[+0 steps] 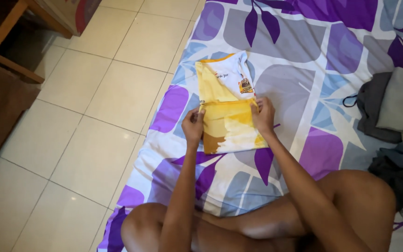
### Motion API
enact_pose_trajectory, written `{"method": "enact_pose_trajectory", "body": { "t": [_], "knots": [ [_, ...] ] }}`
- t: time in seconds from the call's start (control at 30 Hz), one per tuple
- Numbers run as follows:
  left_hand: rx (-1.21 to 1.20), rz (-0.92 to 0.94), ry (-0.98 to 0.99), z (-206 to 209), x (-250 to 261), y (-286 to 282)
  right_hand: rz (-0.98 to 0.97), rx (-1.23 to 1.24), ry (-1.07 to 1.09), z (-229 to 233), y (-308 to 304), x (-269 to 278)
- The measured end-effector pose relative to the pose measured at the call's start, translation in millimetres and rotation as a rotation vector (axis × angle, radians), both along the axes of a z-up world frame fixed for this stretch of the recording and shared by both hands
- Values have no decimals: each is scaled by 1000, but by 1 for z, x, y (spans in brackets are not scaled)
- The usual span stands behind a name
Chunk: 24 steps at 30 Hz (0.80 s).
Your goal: Fold two t-shirts on the bed.
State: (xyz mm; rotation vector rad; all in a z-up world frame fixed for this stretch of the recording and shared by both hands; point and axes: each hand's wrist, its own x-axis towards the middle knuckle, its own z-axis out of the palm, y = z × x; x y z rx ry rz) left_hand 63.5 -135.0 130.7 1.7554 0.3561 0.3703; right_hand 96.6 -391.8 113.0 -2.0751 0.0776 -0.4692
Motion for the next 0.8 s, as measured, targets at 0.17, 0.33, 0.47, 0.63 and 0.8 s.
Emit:
{"method": "enact_pose_trajectory", "body": {
  "t": [0.17,0.33,0.47,0.63,0.8],
  "knots": [
    [14,-13,4,-8,3,-2,-5,135,19,-7,-5,-1],
    [498,-46,-116,-5,-36,-12,219,-437,-62,58,-21,-46],
    [743,-370,-12,78,-105,-16,578,-551,-21,57,-48,-90],
    [1252,-700,-375,78,-109,0,891,-1010,-192,49,-54,-104],
    [1300,-725,-415,48,-94,8,887,-1062,-251,43,-56,-88]
  ]
}}
